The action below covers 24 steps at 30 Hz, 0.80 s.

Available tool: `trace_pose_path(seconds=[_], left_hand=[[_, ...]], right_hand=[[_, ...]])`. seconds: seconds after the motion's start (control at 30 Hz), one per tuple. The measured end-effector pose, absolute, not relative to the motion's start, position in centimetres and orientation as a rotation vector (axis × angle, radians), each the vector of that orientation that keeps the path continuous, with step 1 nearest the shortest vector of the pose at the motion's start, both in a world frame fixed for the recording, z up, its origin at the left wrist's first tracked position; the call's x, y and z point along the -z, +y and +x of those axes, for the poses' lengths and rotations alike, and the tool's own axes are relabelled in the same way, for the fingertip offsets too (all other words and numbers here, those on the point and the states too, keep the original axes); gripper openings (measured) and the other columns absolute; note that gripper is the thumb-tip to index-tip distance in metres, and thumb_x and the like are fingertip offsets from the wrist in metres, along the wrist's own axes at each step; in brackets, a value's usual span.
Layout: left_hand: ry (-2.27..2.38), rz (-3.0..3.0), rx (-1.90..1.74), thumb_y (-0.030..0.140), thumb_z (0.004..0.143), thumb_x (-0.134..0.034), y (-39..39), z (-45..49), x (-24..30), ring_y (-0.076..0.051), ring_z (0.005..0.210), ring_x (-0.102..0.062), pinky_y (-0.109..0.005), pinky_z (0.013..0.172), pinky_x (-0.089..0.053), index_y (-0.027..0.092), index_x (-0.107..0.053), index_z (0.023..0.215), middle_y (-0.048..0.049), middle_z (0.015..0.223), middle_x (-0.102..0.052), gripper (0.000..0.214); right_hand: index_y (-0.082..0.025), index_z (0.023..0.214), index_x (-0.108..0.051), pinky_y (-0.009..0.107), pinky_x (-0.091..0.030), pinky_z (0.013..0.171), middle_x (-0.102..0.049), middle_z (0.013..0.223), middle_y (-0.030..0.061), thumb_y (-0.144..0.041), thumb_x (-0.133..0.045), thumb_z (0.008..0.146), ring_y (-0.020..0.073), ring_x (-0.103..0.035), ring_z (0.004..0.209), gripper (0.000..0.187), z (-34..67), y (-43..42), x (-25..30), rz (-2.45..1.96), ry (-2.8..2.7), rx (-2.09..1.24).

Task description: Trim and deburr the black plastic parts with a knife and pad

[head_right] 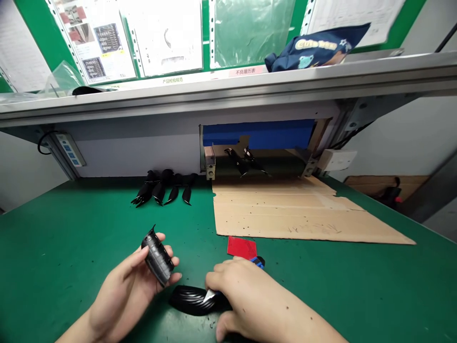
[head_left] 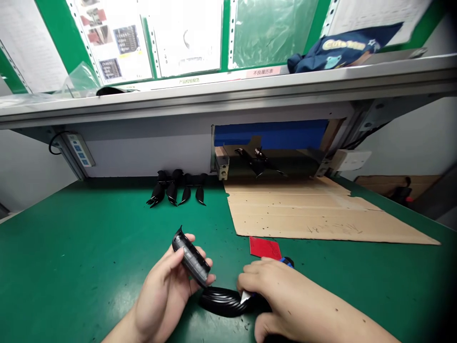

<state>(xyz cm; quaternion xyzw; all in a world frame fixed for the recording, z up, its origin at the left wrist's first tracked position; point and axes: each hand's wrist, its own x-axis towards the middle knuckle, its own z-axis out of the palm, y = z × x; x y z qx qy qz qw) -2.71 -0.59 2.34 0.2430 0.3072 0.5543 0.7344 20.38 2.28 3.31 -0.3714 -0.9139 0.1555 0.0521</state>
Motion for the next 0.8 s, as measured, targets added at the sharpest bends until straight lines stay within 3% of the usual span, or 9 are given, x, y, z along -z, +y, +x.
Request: trace_pose_path(seconds=[0.1, 0.2, 0.33, 0.43, 0.57, 0.7, 0.8], left_hand=[[0.853, 0.531, -1.173, 0.027, 0.089, -0.051, -0.2, -2.9, -1.9, -0.017, 0.08, -0.056, -0.032, 0.075, -0.047, 0.02, -0.054, 0.1, -0.004, 0.09, -0.058, 0.014], [1.089, 0.918, -1.064, 0.024, 0.085, -0.059, 0.0, -3.1, -1.1, -0.011, 0.066, -0.046, -0.023, 0.062, -0.038, 0.018, -0.057, 0.089, 0.0012, 0.075, -0.053, 0.007], [1.046, 1.295, -0.916, 0.035, 0.078, -0.071, -0.3, -2.6, -1.1, -0.016, 0.079, -0.05, -0.023, 0.069, -0.039, 0.017, -0.062, 0.097, -0.0029, 0.089, -0.058, 0.028], [0.826, 1.267, -0.805, 0.045, 0.067, -0.08, -0.7, -1.9, -1.7, -0.018, 0.08, -0.051, -0.025, 0.071, -0.039, 0.015, -0.065, 0.098, -0.0042, 0.089, -0.059, 0.046], [0.768, 1.137, -0.808, 0.045, 0.063, -0.084, -0.8, -1.6, -1.3, -0.016, 0.075, -0.052, -0.024, 0.069, -0.039, 0.013, -0.068, 0.096, -0.0023, 0.08, -0.057, 0.048], [0.782, 0.849, -1.088, 0.04, 0.068, -0.083, -0.9, -2.3, -0.1, -0.018, 0.094, -0.057, -0.025, 0.082, -0.044, 0.021, -0.064, 0.115, -0.0051, 0.104, -0.062, 0.055], [0.721, 0.722, -1.221, 0.036, 0.071, -0.081, -1.0, -2.7, 0.0, -0.021, 0.109, -0.056, -0.027, 0.092, -0.045, 0.024, -0.063, 0.115, -0.0067, 0.116, -0.062, 0.048]], right_hand=[[-0.021, 0.076, -0.06, 0.026, -0.041, 0.067, -0.058, 0.076, -0.0041, -0.011, -0.079, 0.077, 0.018, -0.057, 0.073, 0.022, 20.4, 2.5, -3.2, -1.132, -2.806, -0.41], [-0.021, 0.081, -0.06, 0.028, -0.04, 0.069, -0.058, 0.078, -0.0033, -0.002, -0.062, 0.085, 0.0176, -0.055, 0.073, 0.02, 20.4, 2.6, -3.2, -1.058, -2.793, -0.382], [-0.022, 0.091, -0.059, 0.029, -0.036, 0.067, -0.057, 0.08, -0.0021, 0.002, -0.054, 0.083, 0.0185, -0.051, 0.073, 0.026, 19.7, 2.0, -2.8, -0.964, -2.691, -0.353], [-0.024, 0.098, -0.059, 0.031, -0.035, 0.064, -0.054, 0.078, -0.0009, -0.008, -0.049, 0.092, 0.0194, -0.048, 0.07, 0.019, 18.8, 1.4, -1.9, -0.91, -2.497, -0.33], [-0.023, 0.104, -0.053, 0.032, -0.037, 0.064, -0.054, 0.083, 0.0013, -0.03, -0.046, 0.101, 0.0203, -0.047, 0.071, 0.01, 18.4, 0.9, -1.2, -0.911, -2.216, -0.268], [-0.024, 0.118, -0.046, 0.033, -0.043, 0.071, -0.054, 0.097, 0.0043, -0.057, -0.043, 0.1, 0.0218, -0.051, 0.081, 0.039, 18.6, 0.9, -1.4, -0.911, -2.168, -0.288], [-0.022, 0.109, -0.051, 0.034, -0.042, 0.066, -0.053, 0.089, 0.0041, -0.069, -0.032, 0.096, 0.0226, -0.049, 0.075, 0.052, 18.4, 0.9, -1.4, -0.924, -2.258, -0.27]])
